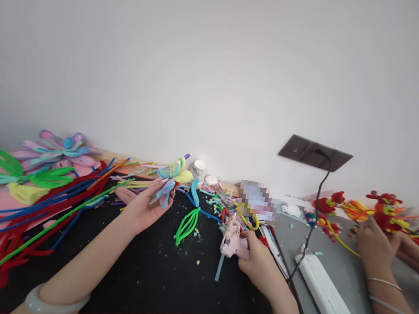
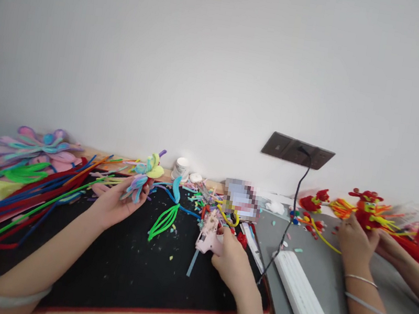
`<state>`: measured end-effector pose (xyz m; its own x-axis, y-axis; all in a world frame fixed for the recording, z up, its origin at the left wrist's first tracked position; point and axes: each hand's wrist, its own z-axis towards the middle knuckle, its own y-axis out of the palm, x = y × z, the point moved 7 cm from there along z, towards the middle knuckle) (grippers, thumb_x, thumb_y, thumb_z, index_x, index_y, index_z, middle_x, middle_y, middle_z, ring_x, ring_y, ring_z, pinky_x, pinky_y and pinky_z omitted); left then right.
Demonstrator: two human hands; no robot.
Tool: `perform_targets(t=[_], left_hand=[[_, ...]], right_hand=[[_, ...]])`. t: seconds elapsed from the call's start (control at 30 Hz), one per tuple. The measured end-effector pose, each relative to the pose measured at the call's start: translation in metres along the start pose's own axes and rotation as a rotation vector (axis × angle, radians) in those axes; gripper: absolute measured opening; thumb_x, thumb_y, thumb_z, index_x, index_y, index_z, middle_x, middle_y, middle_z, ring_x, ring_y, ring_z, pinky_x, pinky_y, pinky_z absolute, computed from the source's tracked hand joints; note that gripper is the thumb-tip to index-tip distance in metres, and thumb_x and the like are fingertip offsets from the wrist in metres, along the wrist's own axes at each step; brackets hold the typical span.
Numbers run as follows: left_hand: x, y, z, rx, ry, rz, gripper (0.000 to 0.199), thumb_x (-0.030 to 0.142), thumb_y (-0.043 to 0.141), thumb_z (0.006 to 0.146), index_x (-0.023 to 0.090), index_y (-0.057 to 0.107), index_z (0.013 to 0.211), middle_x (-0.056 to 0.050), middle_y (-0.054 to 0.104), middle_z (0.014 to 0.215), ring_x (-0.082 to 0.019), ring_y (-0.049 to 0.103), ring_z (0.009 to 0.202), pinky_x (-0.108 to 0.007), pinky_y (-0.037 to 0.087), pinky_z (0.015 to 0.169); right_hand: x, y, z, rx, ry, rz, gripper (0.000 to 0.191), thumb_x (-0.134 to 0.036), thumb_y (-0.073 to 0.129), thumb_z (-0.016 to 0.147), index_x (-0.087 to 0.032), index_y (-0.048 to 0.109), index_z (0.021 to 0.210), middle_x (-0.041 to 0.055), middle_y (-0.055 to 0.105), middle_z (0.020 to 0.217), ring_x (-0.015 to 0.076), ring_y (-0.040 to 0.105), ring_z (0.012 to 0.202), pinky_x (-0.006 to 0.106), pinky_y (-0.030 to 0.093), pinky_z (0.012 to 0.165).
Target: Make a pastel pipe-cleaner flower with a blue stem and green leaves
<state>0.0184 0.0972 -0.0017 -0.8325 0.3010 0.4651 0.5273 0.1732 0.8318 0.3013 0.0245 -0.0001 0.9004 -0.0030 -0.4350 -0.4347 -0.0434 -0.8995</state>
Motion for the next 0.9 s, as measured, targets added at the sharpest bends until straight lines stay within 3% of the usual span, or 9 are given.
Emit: perform_targets(t=[0.13, 0.3, 0.43, 0.53, 0.7, 0.9], left_hand=[[-0.002, 0.002, -0.002, 0.017, -0.015, -0.005, 0.012, 0.016, 0.048, 0.087, 0.017, 0.060, 0.090, -0.008, 0.065, 0.089, -0.012, 0.064, 0.069, -0.020, 0.055, 0.058], [-0.006, 0.003, -0.001, 0.019, -0.041, -0.030, 0.013, 0.016, 0.048, 0.087, 0.017, 0.061, 0.087, -0.007, 0.065, 0.087, -0.011, 0.063, 0.068, -0.019, 0.055, 0.058], [-0.014, 0.002, 0.000, 0.025, -0.106, -0.068, 0.016, 0.018, 0.045, 0.088, 0.014, 0.061, 0.086, -0.007, 0.064, 0.082, -0.011, 0.063, 0.067, -0.020, 0.055, 0.058], [-0.018, 0.004, -0.003, 0.035, -0.145, -0.090, 0.019, 0.017, 0.043, 0.089, 0.010, 0.060, 0.089, -0.009, 0.063, 0.082, -0.011, 0.063, 0.067, -0.019, 0.055, 0.058], [-0.022, 0.007, -0.005, 0.013, -0.178, -0.091, 0.018, 0.013, 0.042, 0.089, 0.008, 0.060, 0.090, -0.009, 0.063, 0.079, -0.012, 0.063, 0.065, -0.019, 0.054, 0.054], [-0.028, 0.005, -0.002, -0.008, -0.190, -0.113, 0.020, 0.016, 0.041, 0.090, 0.008, 0.060, 0.092, -0.010, 0.063, 0.080, -0.014, 0.063, 0.067, -0.022, 0.054, 0.057]], right_hand=[[-0.004, -0.004, -0.001, 0.118, -0.010, 0.022, 0.052, -0.010, 0.048, 0.059, -0.015, 0.048, 0.110, 0.0117, 0.063, 0.099, 0.0240, 0.061, 0.088, 0.030, 0.044, 0.074], [-0.019, -0.032, -0.006, 0.301, -0.058, 0.203, 0.044, -0.018, 0.050, 0.067, -0.018, 0.050, 0.111, 0.0095, 0.063, 0.104, 0.0234, 0.061, 0.090, 0.030, 0.045, 0.077], [-0.030, -0.047, -0.005, 0.376, -0.050, 0.387, 0.025, -0.027, 0.052, 0.074, -0.018, 0.059, 0.096, 0.0068, 0.066, 0.083, 0.0227, 0.060, 0.076, 0.030, 0.045, 0.067], [-0.035, -0.042, 0.002, 0.338, -0.029, 0.578, 0.017, -0.031, 0.055, 0.074, -0.017, 0.062, 0.080, 0.0048, 0.063, 0.064, 0.0193, 0.055, 0.059, 0.028, 0.042, 0.054], [-0.048, -0.020, 0.021, 0.213, -0.017, 0.852, 0.023, -0.035, 0.058, 0.074, -0.016, 0.056, 0.061, -0.0001, 0.052, 0.047, 0.0098, 0.038, 0.040, 0.023, 0.028, 0.038], [-0.050, -0.016, 0.035, 0.235, 0.002, 1.047, 0.024, -0.037, 0.059, 0.076, -0.015, 0.055, 0.065, -0.0012, 0.054, 0.050, 0.0068, 0.036, 0.037, 0.020, 0.026, 0.036]])
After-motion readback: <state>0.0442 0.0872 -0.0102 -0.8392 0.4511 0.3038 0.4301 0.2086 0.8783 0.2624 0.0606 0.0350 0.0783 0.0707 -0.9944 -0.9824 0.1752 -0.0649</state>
